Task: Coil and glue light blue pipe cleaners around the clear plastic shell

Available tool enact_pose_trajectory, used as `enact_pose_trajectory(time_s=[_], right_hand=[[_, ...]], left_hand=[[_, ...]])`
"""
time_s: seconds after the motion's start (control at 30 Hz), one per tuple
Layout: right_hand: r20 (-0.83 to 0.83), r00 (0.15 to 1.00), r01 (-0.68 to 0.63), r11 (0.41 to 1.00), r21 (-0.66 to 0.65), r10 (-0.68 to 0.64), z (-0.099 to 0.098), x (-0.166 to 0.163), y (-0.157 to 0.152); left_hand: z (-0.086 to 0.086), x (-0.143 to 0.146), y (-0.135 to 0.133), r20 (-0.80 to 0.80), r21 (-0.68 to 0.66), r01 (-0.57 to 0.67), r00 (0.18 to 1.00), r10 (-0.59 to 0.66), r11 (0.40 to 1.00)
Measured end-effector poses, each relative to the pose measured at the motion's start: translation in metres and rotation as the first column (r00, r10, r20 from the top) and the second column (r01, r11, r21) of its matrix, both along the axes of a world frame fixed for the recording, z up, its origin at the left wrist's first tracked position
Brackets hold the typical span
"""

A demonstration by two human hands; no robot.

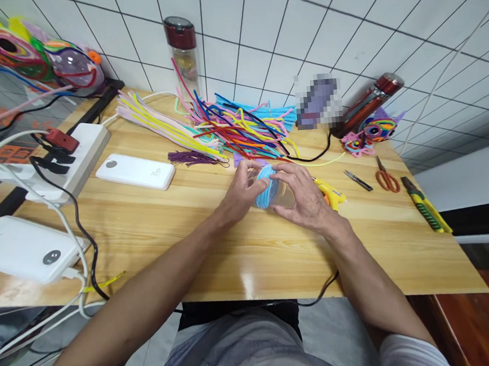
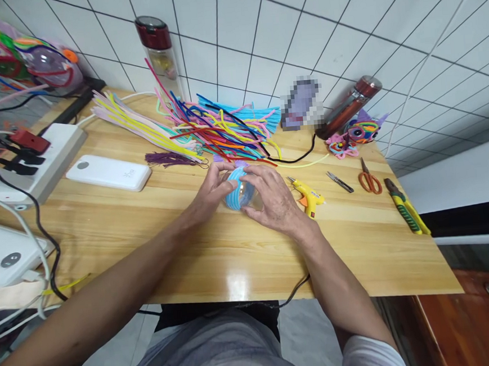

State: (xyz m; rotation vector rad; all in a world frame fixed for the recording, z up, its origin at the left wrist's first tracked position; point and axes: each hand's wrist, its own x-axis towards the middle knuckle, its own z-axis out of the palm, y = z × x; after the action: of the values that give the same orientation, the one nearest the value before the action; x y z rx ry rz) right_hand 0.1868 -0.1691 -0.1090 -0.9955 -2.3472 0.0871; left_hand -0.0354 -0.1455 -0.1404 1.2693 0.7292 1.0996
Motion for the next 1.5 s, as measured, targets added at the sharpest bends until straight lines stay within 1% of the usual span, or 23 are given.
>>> enact_pose_trajectory(time_s=[0.17, 0.33, 0.43, 0.57, 0.73, 0.83, 0.9, 1.03, 1.17, 1.27, 1.37, 1.43, 1.5], right_hand=[[0.008, 0.999, -0.037, 0.998, 0.055, 0.037, -0.001, 0.001, 0.002], [0.024, 0.999, -0.04, 0.998, 0.038, 0.039, -0.001, -0.001, 0.001], [0.01, 0.999, -0.032, 0.999, 0.025, 0.032, -0.002, -0.001, -0.001], [0.013, 1.0, -0.003, 1.0, -0.001, 0.003, -0.002, 0.0, -0.002], [0.034, 0.999, 0.002, 1.0, -0.027, -0.001, 0.0, 0.0, -0.004], [0.05, 0.999, -0.002, 1.0, -0.013, 0.003, 0.001, 0.0, -0.005], [0.06, 0.998, -0.002, 1.0, -0.005, 0.002, 0.001, -0.001, -0.006], [0.039, 0.999, -0.011, 0.999, -0.04, 0.012, 0.009, -0.002, -0.009], [0.014, 1.0, -0.007, 0.998, -0.061, 0.007, 0.022, -0.003, -0.014], [0.024, 1.0, 0.012, 1.0, -0.011, -0.012, 0.033, -0.003, -0.018], [0.043, 0.998, 0.033, 0.996, 0.084, -0.037, 0.042, -0.004, -0.021], [0.057, 0.998, 0.028, 0.99, 0.136, -0.036, 0.043, -0.006, -0.023], [0.064, 0.997, 0.021, 0.987, 0.157, -0.031, 0.039, -0.007, -0.024]], left_hand=[[-0.002, 0.002, 0.002, -0.007, 0.014, -0.028, 1.0, 0.028, 1.0], [0.0, 0.001, 0.003, -0.105, 0.081, -0.097, 0.989, 0.105, 0.992], [0.0, 0.002, 0.003, -0.125, 0.081, -0.112, 0.985, 0.122, 0.99], [0.001, 0.002, 0.002, -0.099, 0.058, -0.114, 0.988, 0.119, 0.992], [0.002, 0.003, 0.001, -0.07, 0.038, -0.13, 0.989, 0.133, 0.991], [0.004, 0.004, 0.001, -0.036, 0.023, -0.138, 0.99, 0.139, 0.99], [0.006, 0.005, 0.001, -0.007, 0.012, -0.117, 0.993, 0.117, 0.993], [0.01, 0.004, -0.001, 0.018, 0.012, -0.079, 0.997, 0.078, 0.997], [0.008, 0.006, -0.003, -0.018, 0.046, -0.126, 0.992, 0.127, 0.991], [0.005, 0.008, -0.004, -0.035, 0.06, -0.149, 0.988, 0.152, 0.987], [0.005, 0.009, -0.005, -0.041, 0.072, -0.146, 0.988, 0.15, 0.987], [0.006, 0.009, -0.006, -0.045, 0.086, -0.139, 0.989, 0.144, 0.986], [0.007, 0.008, -0.007, -0.054, 0.102, -0.131, 0.989, 0.137, 0.986]])
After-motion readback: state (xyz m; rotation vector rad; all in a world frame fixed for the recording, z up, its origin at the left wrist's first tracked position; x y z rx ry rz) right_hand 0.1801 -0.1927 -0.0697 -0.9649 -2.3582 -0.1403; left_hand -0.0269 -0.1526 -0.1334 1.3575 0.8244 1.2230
